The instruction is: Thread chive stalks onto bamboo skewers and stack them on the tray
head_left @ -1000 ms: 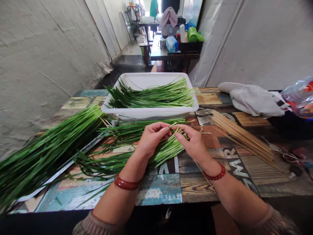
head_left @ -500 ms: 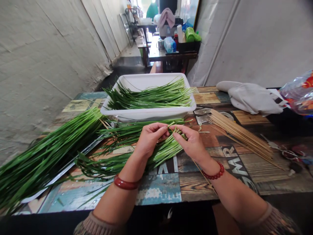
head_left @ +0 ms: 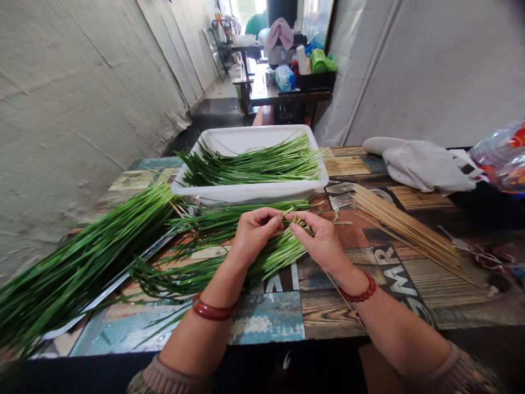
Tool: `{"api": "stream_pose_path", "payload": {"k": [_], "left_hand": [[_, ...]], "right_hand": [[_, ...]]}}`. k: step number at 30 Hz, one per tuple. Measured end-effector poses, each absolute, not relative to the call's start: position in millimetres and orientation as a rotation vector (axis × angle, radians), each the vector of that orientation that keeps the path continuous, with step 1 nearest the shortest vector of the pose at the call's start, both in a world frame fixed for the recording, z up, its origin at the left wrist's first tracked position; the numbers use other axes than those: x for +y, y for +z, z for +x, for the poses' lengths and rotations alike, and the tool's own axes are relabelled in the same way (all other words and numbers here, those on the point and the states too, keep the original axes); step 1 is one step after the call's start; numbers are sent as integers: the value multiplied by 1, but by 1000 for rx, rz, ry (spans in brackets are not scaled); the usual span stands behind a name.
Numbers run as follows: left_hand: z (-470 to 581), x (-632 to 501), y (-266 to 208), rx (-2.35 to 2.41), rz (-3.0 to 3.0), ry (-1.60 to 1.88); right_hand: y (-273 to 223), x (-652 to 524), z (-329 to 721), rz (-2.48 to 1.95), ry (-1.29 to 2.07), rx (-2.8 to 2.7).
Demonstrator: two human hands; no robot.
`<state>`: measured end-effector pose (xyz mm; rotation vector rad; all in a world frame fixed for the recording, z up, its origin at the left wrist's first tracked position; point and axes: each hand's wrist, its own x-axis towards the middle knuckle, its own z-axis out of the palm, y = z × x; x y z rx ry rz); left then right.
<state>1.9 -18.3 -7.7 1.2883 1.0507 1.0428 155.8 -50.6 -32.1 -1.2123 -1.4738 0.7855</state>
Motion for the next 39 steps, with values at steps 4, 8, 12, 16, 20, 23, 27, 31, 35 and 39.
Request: {"api": "stream_pose_path", "payload": {"k": [4, 8, 12, 16, 20, 23, 27, 31, 35, 39], "left_hand": [[2, -19, -8, 1045, 1326, 1055], [1, -18, -10, 1053, 1380, 1061], [0, -17, -11, 1053, 1432, 1047], [-1, -18, -10, 1050, 1405, 1034], [-1, -18, -10, 1040, 1350, 1042], [-1, -18, -10, 1024, 1343, 1050], [-3, -18, -9, 1027, 1387, 1059], [-4, -16, -10, 1042, 1440, 1054], [-5, -14, -14, 1074, 1464, 1046], [-6, -13, -17, 1091, 1531, 1045]], "right_hand": [[-33, -50, 155, -1218, 785, -1468], [-33, -51, 155, -1210, 787, -1473], [-32, -51, 155, -1203, 780, -1493], [-30, -51, 156, -1206, 792, -1499], [-30, -51, 156, -1213, 825, -1494], [-32, -51, 155, -1208, 841, -1486], [-35, -52, 155, -1183, 836, -1449], [-38, -52, 156, -1175, 832, -1496], [-40, -51, 157, -1142, 831, -1493], [-42, -50, 156, -1134, 832, -1483]]}}
